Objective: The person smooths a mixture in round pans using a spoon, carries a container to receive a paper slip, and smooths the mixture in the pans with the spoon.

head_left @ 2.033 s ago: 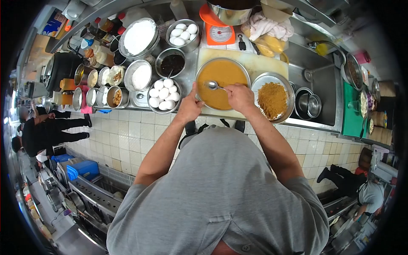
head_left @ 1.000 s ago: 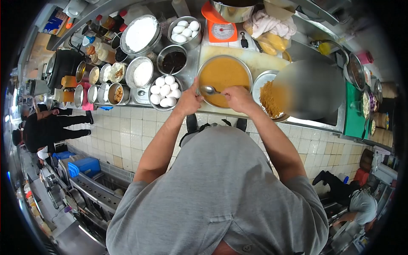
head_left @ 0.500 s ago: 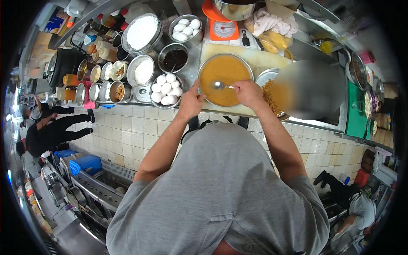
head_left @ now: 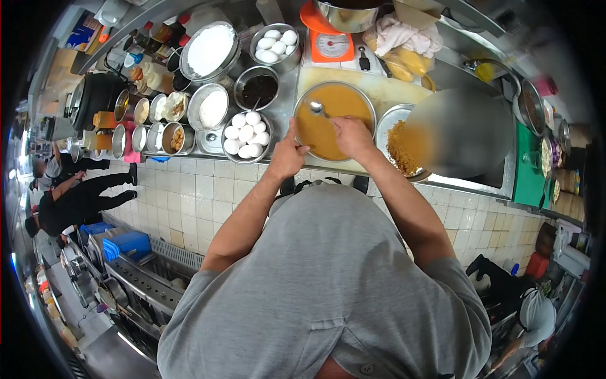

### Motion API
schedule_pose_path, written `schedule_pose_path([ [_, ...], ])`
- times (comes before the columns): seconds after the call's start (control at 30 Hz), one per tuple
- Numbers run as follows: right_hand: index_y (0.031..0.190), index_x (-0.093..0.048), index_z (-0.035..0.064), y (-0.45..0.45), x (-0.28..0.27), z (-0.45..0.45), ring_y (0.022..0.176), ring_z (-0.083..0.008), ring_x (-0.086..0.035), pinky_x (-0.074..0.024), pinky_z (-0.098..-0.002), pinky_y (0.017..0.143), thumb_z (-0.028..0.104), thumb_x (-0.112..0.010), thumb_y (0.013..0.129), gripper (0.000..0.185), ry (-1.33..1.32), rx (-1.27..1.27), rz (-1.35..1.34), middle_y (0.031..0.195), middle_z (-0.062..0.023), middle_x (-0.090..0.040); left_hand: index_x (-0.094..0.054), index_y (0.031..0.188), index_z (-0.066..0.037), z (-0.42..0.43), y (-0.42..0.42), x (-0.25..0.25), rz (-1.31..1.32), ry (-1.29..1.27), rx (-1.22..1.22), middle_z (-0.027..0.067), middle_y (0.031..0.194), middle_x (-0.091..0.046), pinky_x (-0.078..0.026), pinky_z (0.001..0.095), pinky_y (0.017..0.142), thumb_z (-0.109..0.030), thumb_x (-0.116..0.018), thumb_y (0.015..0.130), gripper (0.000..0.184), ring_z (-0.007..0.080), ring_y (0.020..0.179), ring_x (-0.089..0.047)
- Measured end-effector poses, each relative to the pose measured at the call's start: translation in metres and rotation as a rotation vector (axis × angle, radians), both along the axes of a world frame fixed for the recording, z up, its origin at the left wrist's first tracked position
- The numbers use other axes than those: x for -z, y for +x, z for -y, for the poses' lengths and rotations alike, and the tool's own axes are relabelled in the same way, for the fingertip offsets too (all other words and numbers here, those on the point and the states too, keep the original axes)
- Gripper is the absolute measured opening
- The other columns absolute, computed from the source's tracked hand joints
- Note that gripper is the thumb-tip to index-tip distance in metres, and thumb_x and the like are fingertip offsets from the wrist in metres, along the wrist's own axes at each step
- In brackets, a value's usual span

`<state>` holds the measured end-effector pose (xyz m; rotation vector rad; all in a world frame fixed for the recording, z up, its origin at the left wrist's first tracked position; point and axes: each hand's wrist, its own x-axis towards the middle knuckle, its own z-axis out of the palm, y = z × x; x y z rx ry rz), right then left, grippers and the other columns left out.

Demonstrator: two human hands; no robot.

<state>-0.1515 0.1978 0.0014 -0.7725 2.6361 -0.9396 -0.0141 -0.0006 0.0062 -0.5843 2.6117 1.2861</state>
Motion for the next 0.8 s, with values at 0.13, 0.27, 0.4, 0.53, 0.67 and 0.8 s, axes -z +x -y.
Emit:
schedule_pose_path([
  [0.13, 0.112, -0.084, 0.0186, -0.007, -0.042, -0.02, 0.106, -0.0378, -0.075, -0.0594, -0.0515, 0.092, 0.021, -0.063, 0.097, 0.025, 0.241, -0.243, 0.133, 0.114, -0.0132, -0.08, -0.013, 0.176, -0.005, 0.017, -0.017, -0.02, 0.101, 0.091, 0.014, 0.0204, 0.091, -0.079, -0.062, 0.0411, 0.076, -0.005, -0.072, 0.1, 0.096, 0.0281, 0.076, -0.079],
  [0.27, 0.111, -0.084, 0.0209, -0.021, -0.066, -0.045, 0.108, -0.0354, -0.075, -0.0598, -0.0503, 0.091, 0.023, -0.065, 0.097, 0.024, 0.428, -0.304, 0.222, 0.113, -0.0087, -0.081, -0.023, 0.174, -0.004, 0.026, -0.028, -0.03, 0.094, 0.123, 0.03, 0.0185, 0.091, -0.08, -0.061, 0.038, 0.075, -0.001, -0.07, 0.101, 0.087, 0.024, 0.073, -0.078],
  [0.4, 0.11, -0.084, 0.0213, -0.016, -0.025, -0.045, 0.108, -0.0352, -0.075, -0.0596, -0.0506, 0.091, 0.025, -0.066, 0.097, 0.023, 0.18, -0.009, 0.043, 0.113, -0.0092, -0.081, -0.027, 0.173, -0.003, 0.019, -0.02, -0.027, 0.04, 0.111, -0.019, 0.0184, 0.088, -0.079, -0.061, 0.0395, 0.077, -0.005, -0.072, 0.1, 0.085, 0.0263, 0.073, -0.078],
  [0.53, 0.11, -0.083, 0.0187, 0.003, -0.038, -0.033, 0.107, -0.0358, -0.075, -0.0595, -0.0511, 0.091, 0.023, -0.064, 0.098, 0.023, 0.213, -0.097, 0.065, 0.112, -0.0109, -0.08, -0.022, 0.173, -0.001, 0.0, 0.004, -0.012, 0.026, 0.057, -0.048, 0.0197, 0.091, -0.08, -0.061, 0.0418, 0.081, -0.011, -0.077, 0.098, 0.094, 0.0316, 0.078, -0.079],
  [0.67, 0.11, -0.083, 0.0156, 0.003, -0.026, -0.03, 0.107, -0.0379, -0.075, -0.0598, -0.0506, 0.091, 0.018, -0.061, 0.099, 0.025, 0.138, -0.156, 0.142, 0.111, -0.0168, -0.079, -0.015, 0.174, 0.002, -0.007, 0.009, 0.003, -0.017, 0.085, -0.09, 0.0214, 0.095, -0.081, -0.061, 0.0422, 0.083, -0.012, -0.078, 0.096, 0.101, 0.0357, 0.083, -0.079],
  [0.8, 0.113, -0.083, 0.0161, 0.003, 0.0, -0.006, 0.107, -0.0392, -0.075, -0.0599, -0.0501, 0.091, 0.018, -0.062, 0.098, 0.026, -0.033, -0.036, 0.038, 0.114, -0.018, -0.079, -0.014, 0.175, -0.001, 0.002, -0.001, -0.005, 0.033, 0.098, -0.046, 0.0201, 0.092, -0.08, -0.061, 0.0399, 0.08, -0.008, -0.076, 0.098, 0.099, 0.0312, 0.08, -0.079],
])
